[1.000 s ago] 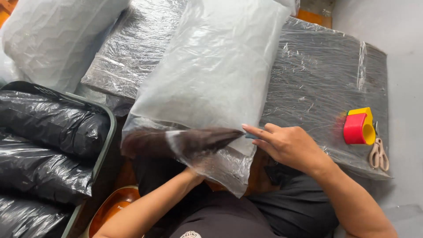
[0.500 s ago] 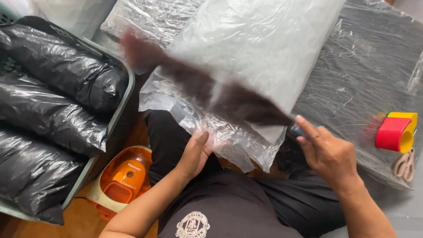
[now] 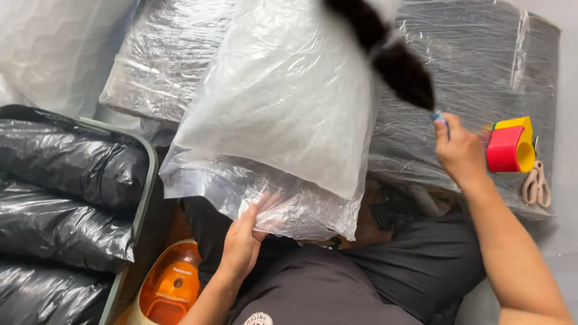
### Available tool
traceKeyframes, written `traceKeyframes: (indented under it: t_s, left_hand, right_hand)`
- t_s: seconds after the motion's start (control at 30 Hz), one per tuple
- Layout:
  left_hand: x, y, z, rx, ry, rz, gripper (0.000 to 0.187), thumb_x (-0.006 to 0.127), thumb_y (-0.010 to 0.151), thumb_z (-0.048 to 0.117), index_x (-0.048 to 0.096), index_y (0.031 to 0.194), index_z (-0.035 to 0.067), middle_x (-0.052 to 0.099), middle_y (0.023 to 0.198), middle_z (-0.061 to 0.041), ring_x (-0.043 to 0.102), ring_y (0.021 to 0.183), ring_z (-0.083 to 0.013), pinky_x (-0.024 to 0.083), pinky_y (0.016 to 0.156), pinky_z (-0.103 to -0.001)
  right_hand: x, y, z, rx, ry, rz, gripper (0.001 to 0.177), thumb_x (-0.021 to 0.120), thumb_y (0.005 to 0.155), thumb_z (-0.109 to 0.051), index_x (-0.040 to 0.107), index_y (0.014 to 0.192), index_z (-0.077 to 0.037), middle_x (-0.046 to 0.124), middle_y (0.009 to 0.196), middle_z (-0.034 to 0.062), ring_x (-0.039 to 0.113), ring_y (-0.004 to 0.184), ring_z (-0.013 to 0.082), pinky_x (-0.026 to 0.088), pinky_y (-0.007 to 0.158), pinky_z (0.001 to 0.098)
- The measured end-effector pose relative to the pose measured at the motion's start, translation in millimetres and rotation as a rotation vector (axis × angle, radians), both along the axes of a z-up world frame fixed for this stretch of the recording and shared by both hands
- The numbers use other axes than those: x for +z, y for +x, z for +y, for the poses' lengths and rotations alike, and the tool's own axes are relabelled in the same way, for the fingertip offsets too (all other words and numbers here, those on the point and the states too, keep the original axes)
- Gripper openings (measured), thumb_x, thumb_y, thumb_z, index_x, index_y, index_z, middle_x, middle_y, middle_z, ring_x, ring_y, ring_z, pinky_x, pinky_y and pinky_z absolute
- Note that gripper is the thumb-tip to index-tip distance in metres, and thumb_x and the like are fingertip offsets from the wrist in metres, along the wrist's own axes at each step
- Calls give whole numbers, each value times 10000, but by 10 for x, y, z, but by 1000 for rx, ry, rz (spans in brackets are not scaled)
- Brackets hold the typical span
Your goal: Using a vacuum cleaner to remove air from a plastic bag containing a pillow to compress it for storage or shipping.
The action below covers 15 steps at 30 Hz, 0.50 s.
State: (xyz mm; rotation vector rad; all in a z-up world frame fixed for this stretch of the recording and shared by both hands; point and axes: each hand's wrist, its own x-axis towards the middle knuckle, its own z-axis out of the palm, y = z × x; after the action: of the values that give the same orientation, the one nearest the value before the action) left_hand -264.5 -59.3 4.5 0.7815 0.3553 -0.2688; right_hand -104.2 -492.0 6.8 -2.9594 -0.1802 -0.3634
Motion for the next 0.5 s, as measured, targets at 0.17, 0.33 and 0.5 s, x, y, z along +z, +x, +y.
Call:
traceKeyframes:
  t_s: [0.17,0.33,0.5]
  left_hand:
    - [-114,-54,69,-55,166,161,589,417,1008,256,503,1420,-156,638,1356,-275,689,973,-319,559,900,-393]
    - [-80,-44,228,-401,503,48,525,445,989,303,701,1222,-92,814,1050,-208,762,942,-240,608,914,-337]
    - [614,67,368,-615,753,-491,298,611,935,181,783,1112,13,886,884,-89,827,724,-148,612,620,-224]
  right_hand:
    - [-84,229,62,-167,380,46,344,469,1171,-324,548,1200,10,639,737,208,621,631,447,428,578,568]
    - [-209,387,305,-106,328,302,350,408,1117,-407,486,1170,-70,689,809,226,661,725,461,475,661,569]
    - [-279,1098,-273,-264,273,136,425,463,1153,-358,525,1143,62,675,843,292,659,745,495,499,685,591]
